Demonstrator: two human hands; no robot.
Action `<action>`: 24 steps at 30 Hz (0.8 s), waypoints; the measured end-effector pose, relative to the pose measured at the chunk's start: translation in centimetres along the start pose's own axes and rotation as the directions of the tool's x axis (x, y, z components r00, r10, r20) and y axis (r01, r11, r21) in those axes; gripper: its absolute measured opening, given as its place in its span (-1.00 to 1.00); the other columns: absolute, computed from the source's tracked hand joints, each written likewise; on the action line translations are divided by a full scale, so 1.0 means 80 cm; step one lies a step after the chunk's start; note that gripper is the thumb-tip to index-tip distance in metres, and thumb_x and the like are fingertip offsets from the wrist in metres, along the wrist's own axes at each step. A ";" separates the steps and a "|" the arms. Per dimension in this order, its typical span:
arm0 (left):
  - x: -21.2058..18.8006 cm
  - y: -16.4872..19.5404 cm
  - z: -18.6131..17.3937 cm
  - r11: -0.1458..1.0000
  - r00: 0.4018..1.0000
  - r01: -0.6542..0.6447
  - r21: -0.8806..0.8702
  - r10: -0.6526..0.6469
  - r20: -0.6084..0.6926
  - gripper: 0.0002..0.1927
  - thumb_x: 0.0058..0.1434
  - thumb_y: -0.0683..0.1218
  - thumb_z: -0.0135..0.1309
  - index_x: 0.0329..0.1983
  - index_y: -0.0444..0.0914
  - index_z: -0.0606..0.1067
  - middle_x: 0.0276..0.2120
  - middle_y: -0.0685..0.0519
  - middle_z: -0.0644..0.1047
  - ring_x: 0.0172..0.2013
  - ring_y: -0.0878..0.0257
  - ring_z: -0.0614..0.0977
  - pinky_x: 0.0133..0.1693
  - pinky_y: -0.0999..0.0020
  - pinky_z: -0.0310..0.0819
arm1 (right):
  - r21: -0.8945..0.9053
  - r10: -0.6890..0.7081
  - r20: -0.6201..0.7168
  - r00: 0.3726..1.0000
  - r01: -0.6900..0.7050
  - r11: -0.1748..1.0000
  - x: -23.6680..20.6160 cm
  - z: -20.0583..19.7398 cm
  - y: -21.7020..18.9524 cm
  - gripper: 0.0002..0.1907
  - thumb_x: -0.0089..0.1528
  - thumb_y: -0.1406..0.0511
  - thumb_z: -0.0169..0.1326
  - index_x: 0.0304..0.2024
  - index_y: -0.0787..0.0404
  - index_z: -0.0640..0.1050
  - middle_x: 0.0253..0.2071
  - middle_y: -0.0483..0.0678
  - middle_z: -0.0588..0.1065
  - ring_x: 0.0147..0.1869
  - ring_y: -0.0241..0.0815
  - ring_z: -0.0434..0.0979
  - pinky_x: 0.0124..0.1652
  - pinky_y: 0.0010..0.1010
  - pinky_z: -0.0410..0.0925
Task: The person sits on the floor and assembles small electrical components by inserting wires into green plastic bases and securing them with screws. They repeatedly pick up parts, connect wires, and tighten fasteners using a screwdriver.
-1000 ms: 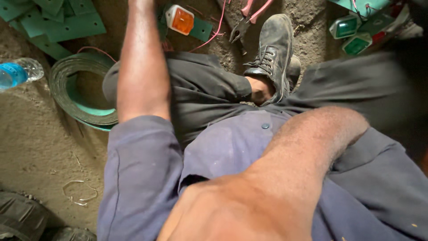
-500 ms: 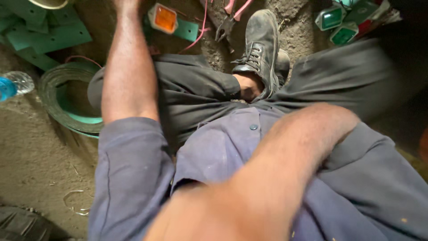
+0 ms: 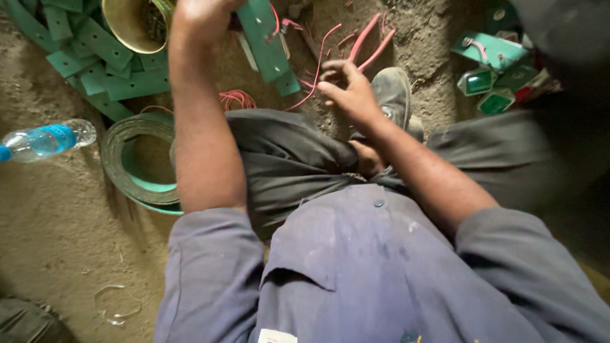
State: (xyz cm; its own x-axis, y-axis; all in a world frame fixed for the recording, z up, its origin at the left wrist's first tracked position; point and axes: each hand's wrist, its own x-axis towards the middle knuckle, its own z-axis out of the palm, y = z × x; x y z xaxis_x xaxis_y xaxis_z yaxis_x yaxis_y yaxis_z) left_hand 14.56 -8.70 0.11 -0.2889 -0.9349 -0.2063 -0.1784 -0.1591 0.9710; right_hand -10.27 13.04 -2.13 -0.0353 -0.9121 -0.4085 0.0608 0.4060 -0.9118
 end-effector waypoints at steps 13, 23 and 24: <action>-0.013 0.033 0.074 0.978 0.942 0.199 0.055 -0.207 0.264 -0.75 0.19 -0.23 0.27 -0.07 -0.37 0.56 -0.36 0.01 0.63 -0.45 0.26 0.66 -0.40 0.28 0.56 | 0.601 -0.158 -0.132 0.979 0.205 0.773 0.043 0.024 -0.030 -0.29 0.35 0.36 0.17 0.45 0.29 0.14 0.37 0.12 0.35 0.34 -0.10 0.40 0.32 -0.27 0.33; 0.003 -0.039 0.169 0.676 0.975 0.222 0.703 -0.178 -0.137 -0.68 0.01 -0.09 0.20 -0.19 -0.33 0.53 -0.22 -0.24 0.63 -0.12 -0.14 0.68 -0.13 0.00 0.57 | 0.032 -0.173 0.074 0.982 0.171 0.985 0.114 0.013 0.058 -0.32 0.26 0.40 0.26 0.38 0.33 0.28 0.22 0.01 0.46 0.27 -0.22 0.47 0.25 -0.36 0.38; 0.006 -0.043 0.173 0.676 0.969 0.236 0.698 -0.213 -0.121 -0.70 0.04 -0.10 0.19 -0.18 -0.33 0.56 -0.21 -0.26 0.63 -0.10 -0.13 0.68 -0.10 0.02 0.58 | -0.021 -0.155 0.069 0.985 0.157 0.987 0.115 0.011 0.068 -0.35 0.26 0.39 0.27 0.35 0.33 0.33 0.17 0.00 0.48 0.21 -0.23 0.48 0.20 -0.37 0.39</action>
State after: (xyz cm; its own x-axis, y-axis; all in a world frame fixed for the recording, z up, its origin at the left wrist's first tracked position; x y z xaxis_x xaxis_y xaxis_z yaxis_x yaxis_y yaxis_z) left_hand 2.02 -4.19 -4.97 -0.1280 -0.9110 -0.3922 -0.8456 -0.1064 0.5232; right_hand -9.42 6.82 -10.82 0.0246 -0.9658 -0.2582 0.0339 0.2589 -0.9653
